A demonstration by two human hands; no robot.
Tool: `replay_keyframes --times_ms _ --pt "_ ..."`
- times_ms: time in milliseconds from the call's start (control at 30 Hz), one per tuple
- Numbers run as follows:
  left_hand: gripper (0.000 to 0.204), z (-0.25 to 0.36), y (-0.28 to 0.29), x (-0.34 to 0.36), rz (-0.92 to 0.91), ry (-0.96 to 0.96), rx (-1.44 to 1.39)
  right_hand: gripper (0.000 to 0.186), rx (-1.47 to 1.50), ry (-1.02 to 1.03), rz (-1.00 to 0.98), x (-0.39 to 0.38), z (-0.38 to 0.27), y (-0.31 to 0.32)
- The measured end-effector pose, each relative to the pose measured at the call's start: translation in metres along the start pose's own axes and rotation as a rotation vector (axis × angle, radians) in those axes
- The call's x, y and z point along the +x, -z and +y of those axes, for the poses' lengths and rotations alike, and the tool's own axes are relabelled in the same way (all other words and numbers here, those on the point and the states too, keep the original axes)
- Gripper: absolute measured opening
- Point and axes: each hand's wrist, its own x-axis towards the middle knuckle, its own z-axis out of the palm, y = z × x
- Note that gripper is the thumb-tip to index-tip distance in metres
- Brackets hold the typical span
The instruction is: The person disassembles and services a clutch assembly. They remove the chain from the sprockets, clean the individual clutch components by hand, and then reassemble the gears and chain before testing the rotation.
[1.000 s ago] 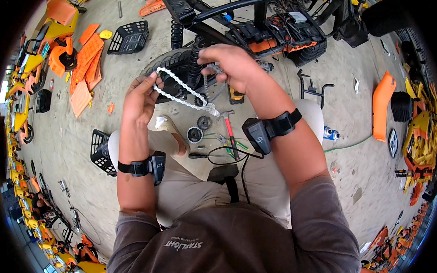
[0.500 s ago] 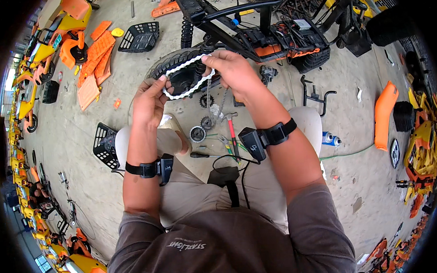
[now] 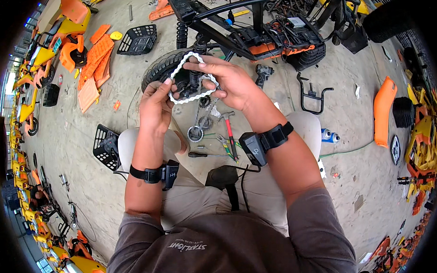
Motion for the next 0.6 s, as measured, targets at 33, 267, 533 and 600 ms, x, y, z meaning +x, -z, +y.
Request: replay_keyframes --times_ms 33,267,533,600 --pt "0.016 -0.001 -0.001 -0.001 -0.013 -0.002 -0.012 0.041 0.000 0.003 0.002 -0.002 0.000 0.000" --pt "0.012 -0.003 -0.007 -0.016 0.008 -0.008 -0.001 0.041 -0.025 0.028 -0.028 -0.010 0.000 0.004" --pt "0.013 -0.001 -0.002 -0.022 -0.001 -0.003 0.020 0.045 0.034 -0.026 -0.112 -0.006 0.010 0.002" --pt "0.013 -0.001 -0.002 -0.022 0.019 -0.021 0.004 0.046 0.043 -0.020 -0.140 -0.008 0.006 -0.005"
